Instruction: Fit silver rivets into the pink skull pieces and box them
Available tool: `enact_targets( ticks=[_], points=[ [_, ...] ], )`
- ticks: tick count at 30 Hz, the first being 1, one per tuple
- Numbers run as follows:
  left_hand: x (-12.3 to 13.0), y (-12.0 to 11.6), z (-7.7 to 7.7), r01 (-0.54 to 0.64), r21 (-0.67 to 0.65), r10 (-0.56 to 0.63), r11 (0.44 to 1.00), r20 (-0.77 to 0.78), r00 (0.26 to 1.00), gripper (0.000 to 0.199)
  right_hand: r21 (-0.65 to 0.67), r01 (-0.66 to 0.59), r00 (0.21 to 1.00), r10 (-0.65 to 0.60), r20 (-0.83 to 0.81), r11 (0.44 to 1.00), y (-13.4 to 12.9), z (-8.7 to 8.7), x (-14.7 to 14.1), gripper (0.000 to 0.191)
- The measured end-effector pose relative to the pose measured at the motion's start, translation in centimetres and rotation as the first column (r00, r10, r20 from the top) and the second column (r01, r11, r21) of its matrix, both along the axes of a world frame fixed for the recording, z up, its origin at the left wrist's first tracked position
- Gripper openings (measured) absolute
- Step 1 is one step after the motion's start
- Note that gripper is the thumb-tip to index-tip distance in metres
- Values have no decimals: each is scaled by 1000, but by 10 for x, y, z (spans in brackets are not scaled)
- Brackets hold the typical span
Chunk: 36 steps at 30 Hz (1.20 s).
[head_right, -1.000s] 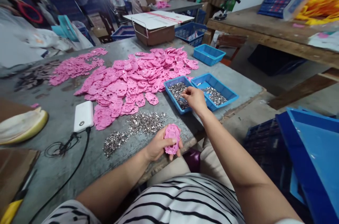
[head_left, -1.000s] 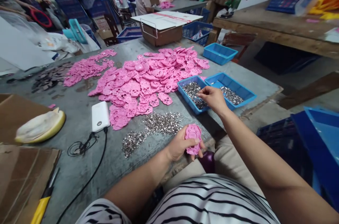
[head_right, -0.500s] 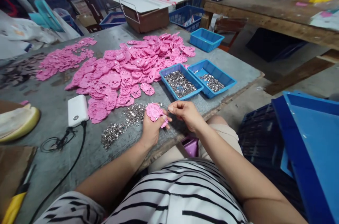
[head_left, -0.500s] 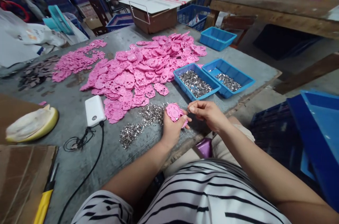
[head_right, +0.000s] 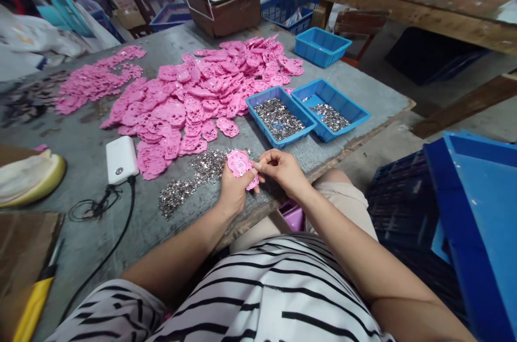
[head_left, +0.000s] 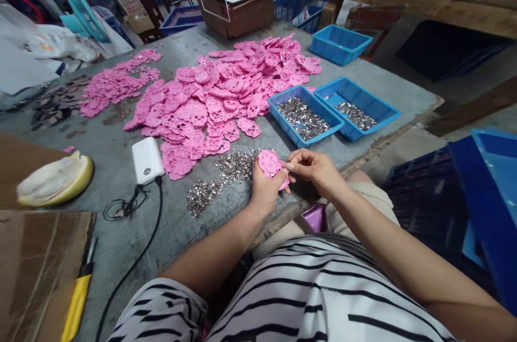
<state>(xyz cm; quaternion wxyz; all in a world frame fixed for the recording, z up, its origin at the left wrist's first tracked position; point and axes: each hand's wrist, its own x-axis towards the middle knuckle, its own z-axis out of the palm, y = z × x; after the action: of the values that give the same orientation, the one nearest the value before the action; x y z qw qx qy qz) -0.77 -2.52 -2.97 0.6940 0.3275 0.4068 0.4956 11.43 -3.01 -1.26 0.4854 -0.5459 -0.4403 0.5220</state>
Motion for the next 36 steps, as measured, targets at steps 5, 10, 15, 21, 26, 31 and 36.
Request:
enact_targets(
  ticks=[5, 10, 15, 21, 26, 31, 36],
  points=[
    [-2, 2, 1, 119, -55, -110, 991, 139, 984, 49, 97, 2, 993, -14, 121, 995, 2, 0, 7, 35],
    [-2, 4, 1, 241, -171, -211, 955, 179, 961, 42, 117, -168, 931, 118, 347, 979, 1, 5, 10, 26],
    [-1, 5, 3, 185, -222, -138, 957, 212, 968, 41, 73, -223, 900, 177, 398, 972, -2, 4, 7, 25],
    [-1, 5, 8, 193, -247, -135, 950, 232, 963, 43, 58, -228, 906, 190, 379, 972, -4, 2, 5, 25],
    [-2, 5, 7, 178, -240, -117, 954, 249, 961, 42, 38, -179, 924, 155, 350, 983, -5, 0, 3, 23],
    [-2, 4, 5, 191, -247, -129, 950, 244, 961, 41, 57, -155, 930, 126, 346, 986, -6, -3, 1, 24],
    [-1, 4, 7, 115, -238, -54, 964, 250, 967, 40, 167, -71, 941, 10, 339, 983, -8, -16, -5, 16]
  ],
)
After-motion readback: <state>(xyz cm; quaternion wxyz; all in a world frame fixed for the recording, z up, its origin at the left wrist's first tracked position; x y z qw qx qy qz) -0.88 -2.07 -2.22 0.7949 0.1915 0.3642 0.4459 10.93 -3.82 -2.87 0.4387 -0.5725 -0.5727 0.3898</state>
